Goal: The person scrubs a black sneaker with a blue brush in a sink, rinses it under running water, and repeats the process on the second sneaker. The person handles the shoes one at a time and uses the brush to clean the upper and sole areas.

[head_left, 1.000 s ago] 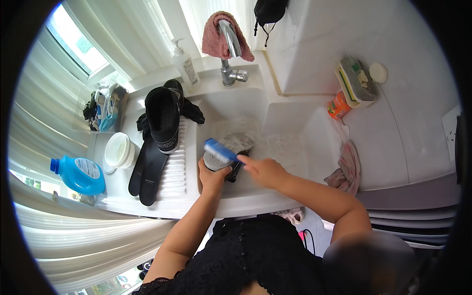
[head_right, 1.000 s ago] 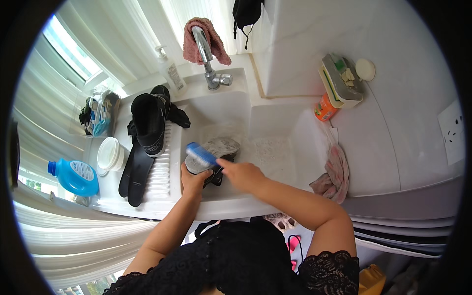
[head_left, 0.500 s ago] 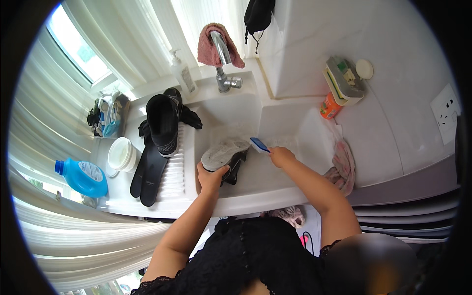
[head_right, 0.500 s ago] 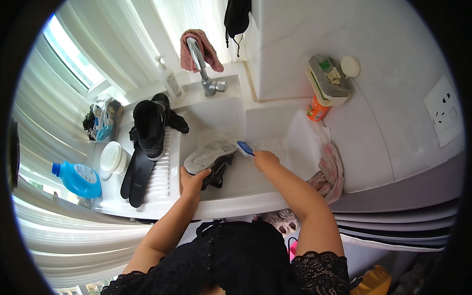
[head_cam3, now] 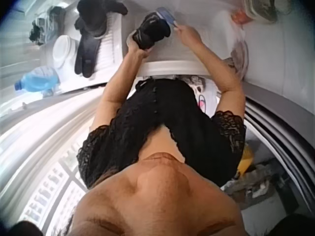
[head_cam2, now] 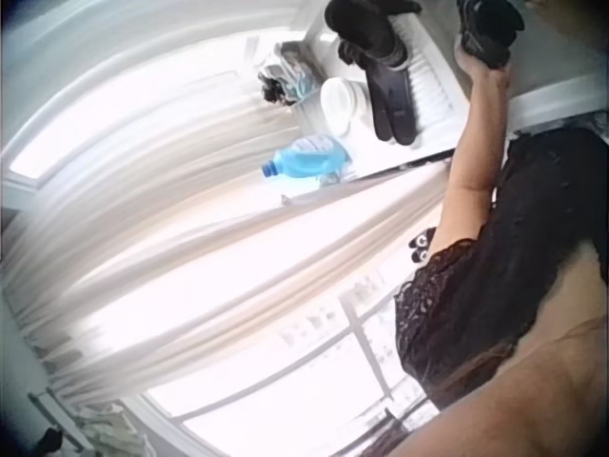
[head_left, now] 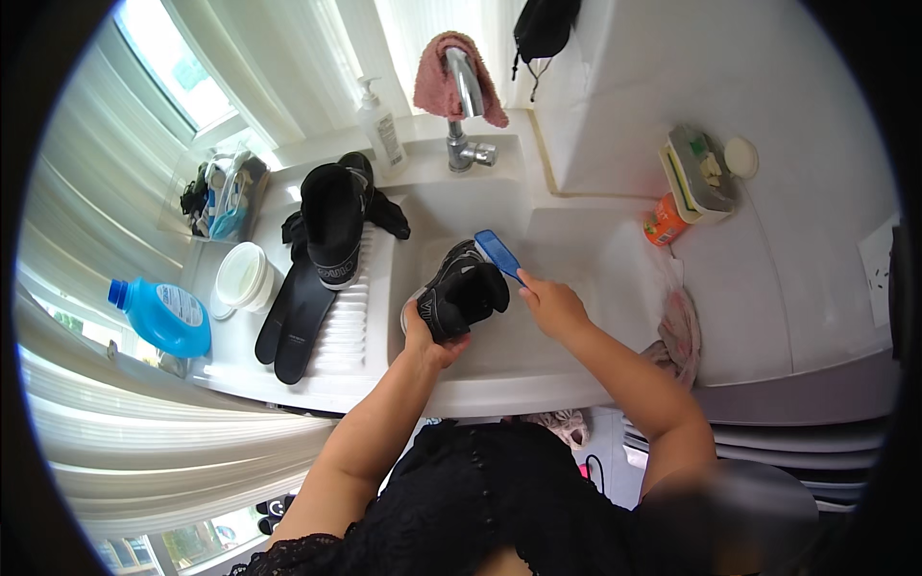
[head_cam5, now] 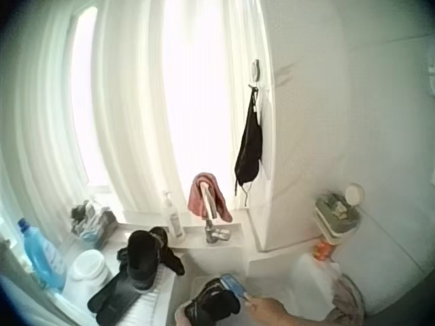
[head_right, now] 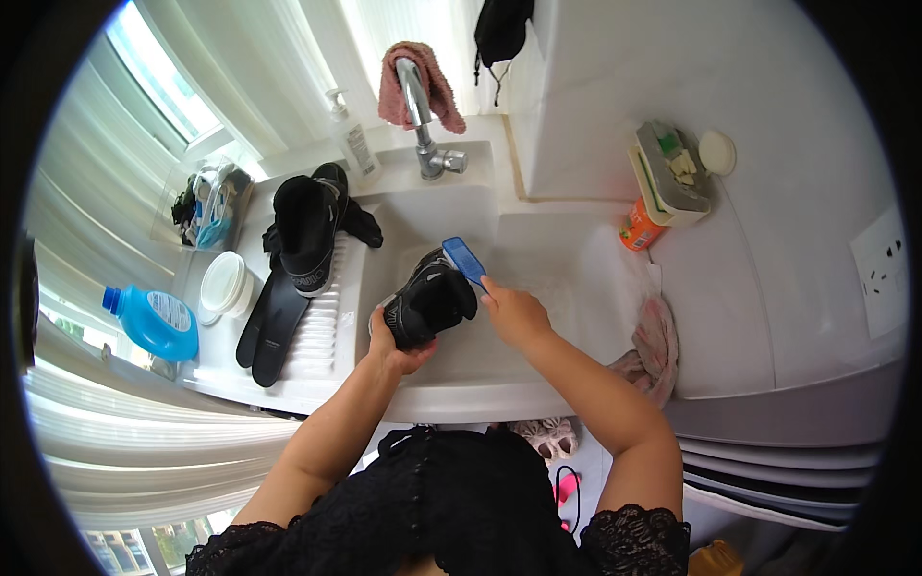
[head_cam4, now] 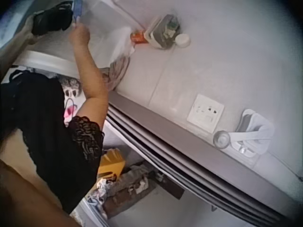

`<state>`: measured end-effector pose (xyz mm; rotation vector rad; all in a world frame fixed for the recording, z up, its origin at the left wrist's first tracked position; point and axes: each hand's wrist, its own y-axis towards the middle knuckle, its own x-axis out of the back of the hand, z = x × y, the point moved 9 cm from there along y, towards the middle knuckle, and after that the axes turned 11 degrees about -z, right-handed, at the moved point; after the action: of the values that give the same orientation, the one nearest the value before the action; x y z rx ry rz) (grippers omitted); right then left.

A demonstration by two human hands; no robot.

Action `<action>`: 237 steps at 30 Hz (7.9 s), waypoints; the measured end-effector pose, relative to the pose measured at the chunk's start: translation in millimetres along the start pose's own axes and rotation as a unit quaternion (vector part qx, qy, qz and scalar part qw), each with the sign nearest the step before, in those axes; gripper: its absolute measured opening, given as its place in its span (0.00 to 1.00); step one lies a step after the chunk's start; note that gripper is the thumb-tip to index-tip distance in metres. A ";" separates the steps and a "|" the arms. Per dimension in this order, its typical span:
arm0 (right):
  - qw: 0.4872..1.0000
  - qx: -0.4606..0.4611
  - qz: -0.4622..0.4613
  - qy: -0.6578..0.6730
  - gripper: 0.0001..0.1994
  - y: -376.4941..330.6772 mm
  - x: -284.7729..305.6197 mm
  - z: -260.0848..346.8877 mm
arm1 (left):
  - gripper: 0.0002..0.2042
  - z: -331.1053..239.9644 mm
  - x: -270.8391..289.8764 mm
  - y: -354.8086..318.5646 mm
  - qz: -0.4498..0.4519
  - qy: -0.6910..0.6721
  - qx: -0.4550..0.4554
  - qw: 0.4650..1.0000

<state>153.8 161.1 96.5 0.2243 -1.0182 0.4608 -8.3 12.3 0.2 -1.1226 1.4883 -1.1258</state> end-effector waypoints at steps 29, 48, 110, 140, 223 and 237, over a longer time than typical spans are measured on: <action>0.994 0.017 0.104 0.010 0.19 -13.4 -45.8 16.8 | 0.33 -28.9 17.2 47.5 -0.017 0.073 -0.189 0.979; 0.988 0.123 0.090 -0.030 0.20 -46.0 -32.4 54.2 | 0.39 -24.8 2.9 20.5 0.057 0.014 -0.162 0.985; 0.985 -0.068 0.040 -0.152 0.17 85.2 -65.5 -35.1 | 0.20 -18.7 13.1 51.2 -0.009 0.071 -0.113 0.991; 0.982 0.094 0.099 -0.127 0.23 -21.3 -21.6 34.0 | 0.32 -9.8 7.3 57.3 0.030 0.067 -0.056 0.996; 0.998 -0.029 -0.034 -0.038 0.21 -70.2 6.6 43.9 | 0.29 -3.0 -36.1 21.8 0.137 0.133 -0.012 0.981; 0.972 0.118 -0.048 -0.198 0.29 -90.0 -2.8 87.5 | 0.35 -6.0 -52.7 4.5 0.229 0.083 0.023 0.970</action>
<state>127.9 46.9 141.9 0.5940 -1.3353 0.4596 -6.7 65.4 4.3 -0.6134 1.7295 -0.9380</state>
